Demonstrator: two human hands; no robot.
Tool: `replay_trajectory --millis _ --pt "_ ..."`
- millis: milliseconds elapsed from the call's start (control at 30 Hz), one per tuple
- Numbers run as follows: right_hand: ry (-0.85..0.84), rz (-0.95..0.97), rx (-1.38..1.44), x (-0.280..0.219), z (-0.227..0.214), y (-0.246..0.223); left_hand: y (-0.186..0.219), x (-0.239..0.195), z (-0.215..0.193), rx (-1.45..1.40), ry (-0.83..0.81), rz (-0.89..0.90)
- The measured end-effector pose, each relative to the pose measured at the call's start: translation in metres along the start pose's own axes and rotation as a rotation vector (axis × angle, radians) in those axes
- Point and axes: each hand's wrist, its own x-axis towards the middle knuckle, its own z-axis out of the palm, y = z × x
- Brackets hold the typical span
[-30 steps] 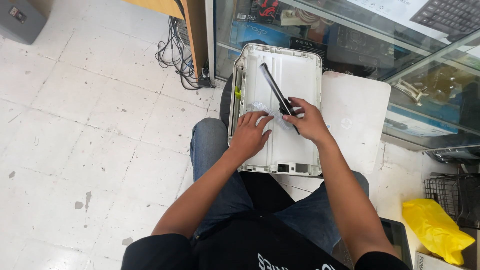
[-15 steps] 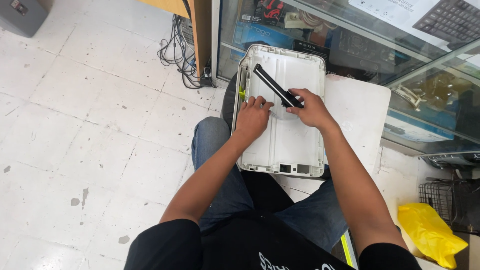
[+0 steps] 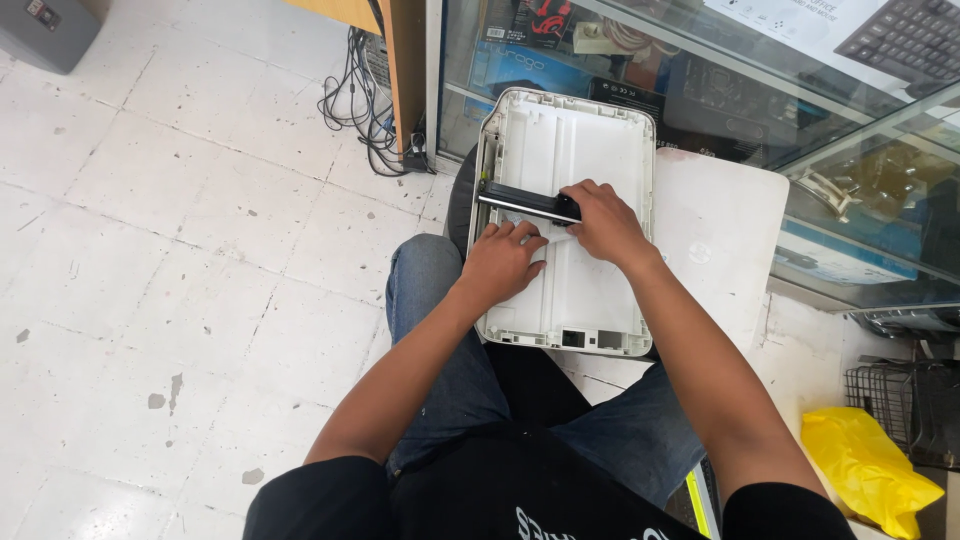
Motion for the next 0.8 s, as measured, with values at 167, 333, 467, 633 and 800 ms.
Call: replay_trajectory --millis 167,333,467,633,800 --pt "-0.011 0.063 -0.037 0.000 -0.007 0.001 0.002 0.000 -0.005 0.002 -0.014 0.009" --pt "-0.034 0.108 -0.016 -0.006 -0.023 -0.007 0.005 -0.001 -0.012 0.016 -0.032 0.016" --pt "-0.043 0.230 0.224 -0.011 -0.024 -0.009 0.004 0.000 -0.011 -0.010 0.010 -0.033" --pt "0.082 0.465 0.831 -0.031 -0.023 -0.033 0.019 -0.012 -0.044 -0.276 0.154 -0.086" --pt "0.243 0.617 1.396 -0.037 0.004 -0.051 0.043 -0.026 -0.051 -0.726 0.316 -0.089"
